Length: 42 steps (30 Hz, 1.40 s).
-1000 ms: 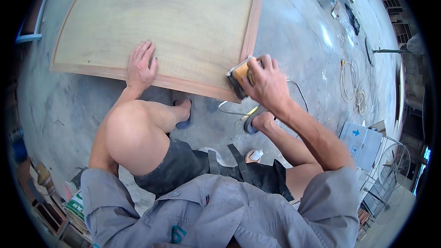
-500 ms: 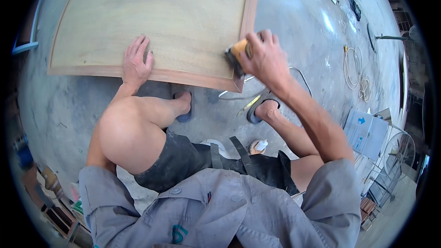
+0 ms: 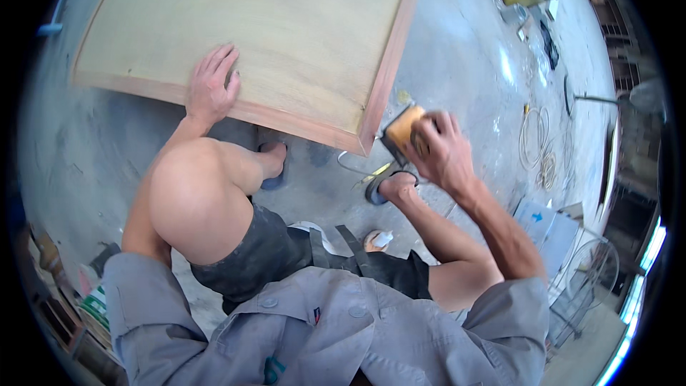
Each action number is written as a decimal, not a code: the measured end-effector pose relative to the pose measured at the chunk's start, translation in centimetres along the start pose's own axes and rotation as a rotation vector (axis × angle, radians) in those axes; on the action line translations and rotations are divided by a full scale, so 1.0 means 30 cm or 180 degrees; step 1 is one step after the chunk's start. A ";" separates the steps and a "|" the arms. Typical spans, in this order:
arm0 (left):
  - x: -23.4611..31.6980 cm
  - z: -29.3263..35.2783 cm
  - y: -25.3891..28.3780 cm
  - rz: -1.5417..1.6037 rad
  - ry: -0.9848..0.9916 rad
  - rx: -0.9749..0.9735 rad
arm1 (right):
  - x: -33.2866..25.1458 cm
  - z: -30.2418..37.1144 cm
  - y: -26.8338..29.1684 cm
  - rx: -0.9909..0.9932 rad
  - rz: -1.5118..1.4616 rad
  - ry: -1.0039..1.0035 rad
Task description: The person sands the edge of a wooden board with an electric sander, applies wood filler to a corner, spreads it with a putty knife, wipes excess with a cloth, and sands the filled area again.
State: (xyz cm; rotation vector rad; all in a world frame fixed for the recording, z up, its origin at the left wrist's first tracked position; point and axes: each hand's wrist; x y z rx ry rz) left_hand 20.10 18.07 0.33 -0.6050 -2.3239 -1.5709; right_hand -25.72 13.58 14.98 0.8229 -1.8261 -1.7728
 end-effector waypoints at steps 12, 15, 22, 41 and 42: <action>-0.008 0.009 0.013 0.0014 0.0029 -0.0017 | -0.210 -0.034 0.010 -0.0609 -0.0235 0.0681; -0.003 0.013 0.021 -0.0069 0.0024 -0.0009 | -0.206 -0.013 0.028 -0.0764 -0.0320 0.0768; 0.001 0.012 0.023 -0.0051 0.0058 -0.0060 | -0.237 -0.018 0.027 -0.0855 -0.0299 0.0667; 0.009 0.000 0.027 -0.0032 0.0056 -0.0093 | -0.179 -0.100 0.008 -0.0765 -0.0179 0.0565; 0.009 0.001 0.031 -0.0050 0.0064 -0.0097 | -0.185 -0.091 0.014 -0.0789 -0.0175 0.0642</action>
Point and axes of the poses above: each hand's wrist, its own z-axis away from the middle knuckle, its own y-axis out of the back of the hand, x = y × z, and after that the axes turned 9 degrees about z, right-handed
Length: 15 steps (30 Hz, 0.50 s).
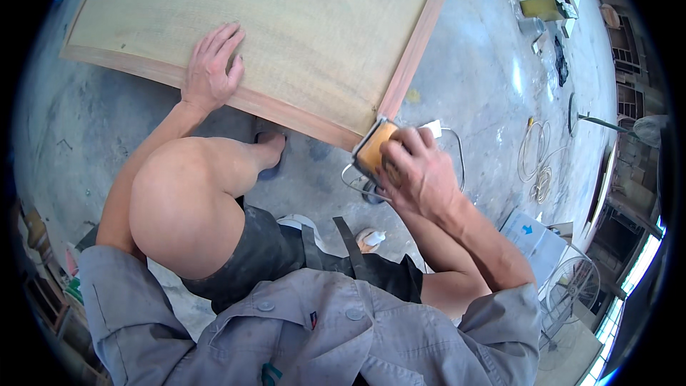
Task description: The person sands the edge of a wooden board with an electric sander, applies wood filler to a corner, spreads it with a putty knife, wipes excess with a cloth, and sands the filled area again.
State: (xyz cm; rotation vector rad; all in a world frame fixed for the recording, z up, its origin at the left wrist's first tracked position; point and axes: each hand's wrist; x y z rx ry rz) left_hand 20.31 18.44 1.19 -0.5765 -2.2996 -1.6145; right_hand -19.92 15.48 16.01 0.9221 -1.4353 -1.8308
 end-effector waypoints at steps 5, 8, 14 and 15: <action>-0.005 0.007 -0.001 0.0005 0.0002 0.0046 | -0.042 0.040 -0.014 -0.0121 -0.0283 0.0141; -0.001 0.004 -0.012 0.0026 -0.0017 0.0047 | 0.019 -0.027 0.025 -0.0097 -0.0087 -0.0081; -0.001 -0.002 -0.010 -0.0003 -0.0043 0.0052 | 0.008 -0.004 0.015 -0.0080 -0.0027 -0.0085; -0.004 0.006 -0.011 -0.0010 -0.0029 0.0038 | -0.025 0.027 -0.025 0.0078 -0.0040 0.0118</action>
Point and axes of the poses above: each hand's wrist, its own z-axis away from the middle knuckle, its own y-axis out of the back of the hand, x = y × z, and after that the axes turned 9 degrees about z, right-handed
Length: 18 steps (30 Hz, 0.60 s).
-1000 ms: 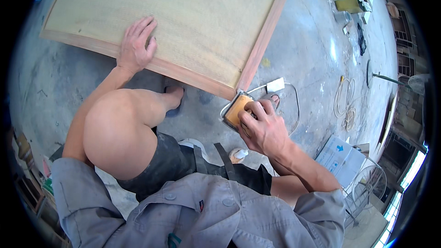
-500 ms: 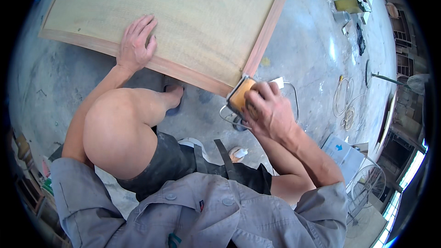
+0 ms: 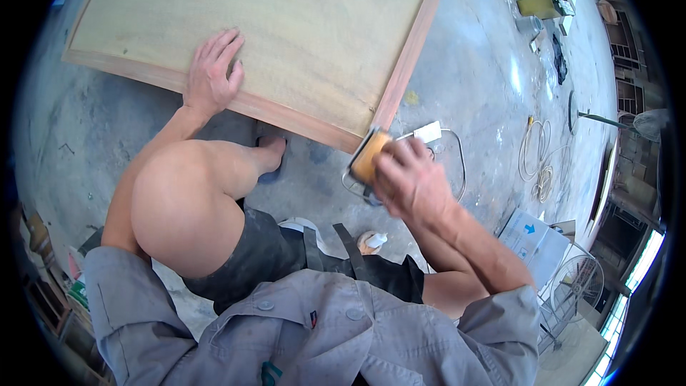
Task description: The person sands the edge of a wooden board with an electric sander, applies wood filler to a corner, spreads it with a putty knife, wipes excess with a cloth, and sands the filled area again.
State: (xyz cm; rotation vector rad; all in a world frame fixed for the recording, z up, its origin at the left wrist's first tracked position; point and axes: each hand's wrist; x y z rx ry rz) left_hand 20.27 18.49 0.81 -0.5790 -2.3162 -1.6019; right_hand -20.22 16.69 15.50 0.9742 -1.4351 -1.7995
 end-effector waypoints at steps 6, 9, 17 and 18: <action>0.005 0.001 0.006 0.0045 0.0021 0.0017 | 0.068 -0.080 0.036 -0.0022 -0.0008 -0.0193; 0.001 -0.006 0.002 0.0125 0.0014 0.0017 | 0.271 -0.202 0.012 0.0452 0.0076 -0.0263; -0.021 0.001 0.016 0.0125 0.0027 -0.0059 | 0.259 -0.231 -0.010 0.0625 0.0229 -0.0668; -0.014 -0.003 0.024 0.0128 0.0033 -0.0053 | 0.194 -0.180 -0.014 0.0517 0.0153 -0.0499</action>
Point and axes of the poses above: each hand's wrist, its own z-axis away from the middle knuckle, its own y-axis out of the back of the hand, x = y × z, and after that the axes turned 9 degrees about z, right-handed
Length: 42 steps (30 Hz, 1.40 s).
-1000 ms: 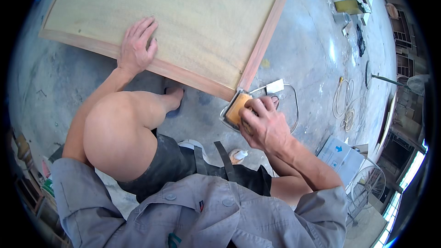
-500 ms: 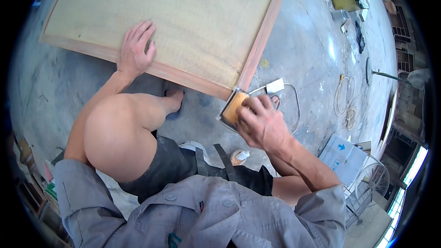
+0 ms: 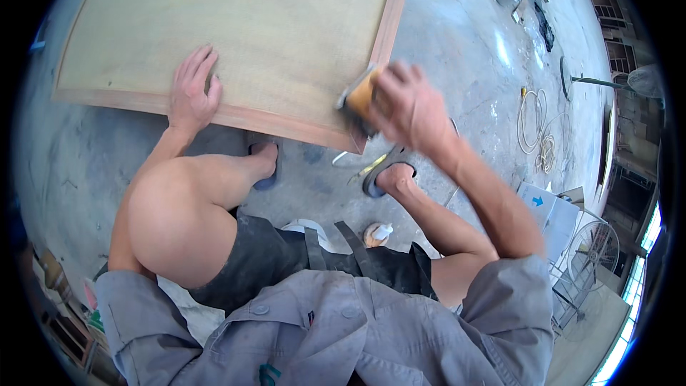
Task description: The person sands the edge of a wooden board with an electric sander, applies wood filler to a corner, spreads it with a putty knife, wipes excess with a cloth, and sands the filled area again.
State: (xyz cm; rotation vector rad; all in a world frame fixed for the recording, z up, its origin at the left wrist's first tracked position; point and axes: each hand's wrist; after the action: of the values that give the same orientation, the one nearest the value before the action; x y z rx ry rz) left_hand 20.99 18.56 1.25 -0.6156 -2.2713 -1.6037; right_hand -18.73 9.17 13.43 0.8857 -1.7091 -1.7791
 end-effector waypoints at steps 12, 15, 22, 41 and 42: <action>0.022 0.024 -0.036 -0.0154 0.0035 0.0266 | 0.041 -0.033 0.018 0.0184 -0.0068 -0.0512; 0.033 0.017 -0.031 -0.0046 0.0099 0.0306 | 0.170 -0.192 0.000 0.0249 0.0016 -0.0882; -0.007 0.000 -0.019 0.0030 0.0065 0.0352 | 0.165 -0.243 0.000 0.0362 0.0037 -0.1016; -0.013 0.019 -0.027 -0.0113 0.0030 0.0108 | 0.184 -0.294 0.003 0.0266 0.0201 -0.1400; -0.013 0.014 -0.028 -0.0101 0.0013 0.0110 | 0.208 -0.323 -0.002 0.0224 0.0181 -0.1410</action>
State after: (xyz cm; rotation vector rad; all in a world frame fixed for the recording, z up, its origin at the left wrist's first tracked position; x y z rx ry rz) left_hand 20.92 18.64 0.23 -0.5700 -2.3118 -1.5753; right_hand -15.50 -1.88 12.78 0.4837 -2.0538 -1.9924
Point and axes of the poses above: each hand's wrist, its own z-axis away from the middle knuckle, its own y-axis out of the back of the hand, x = y × z, and after that the axes turned 9 degrees about z, right-handed
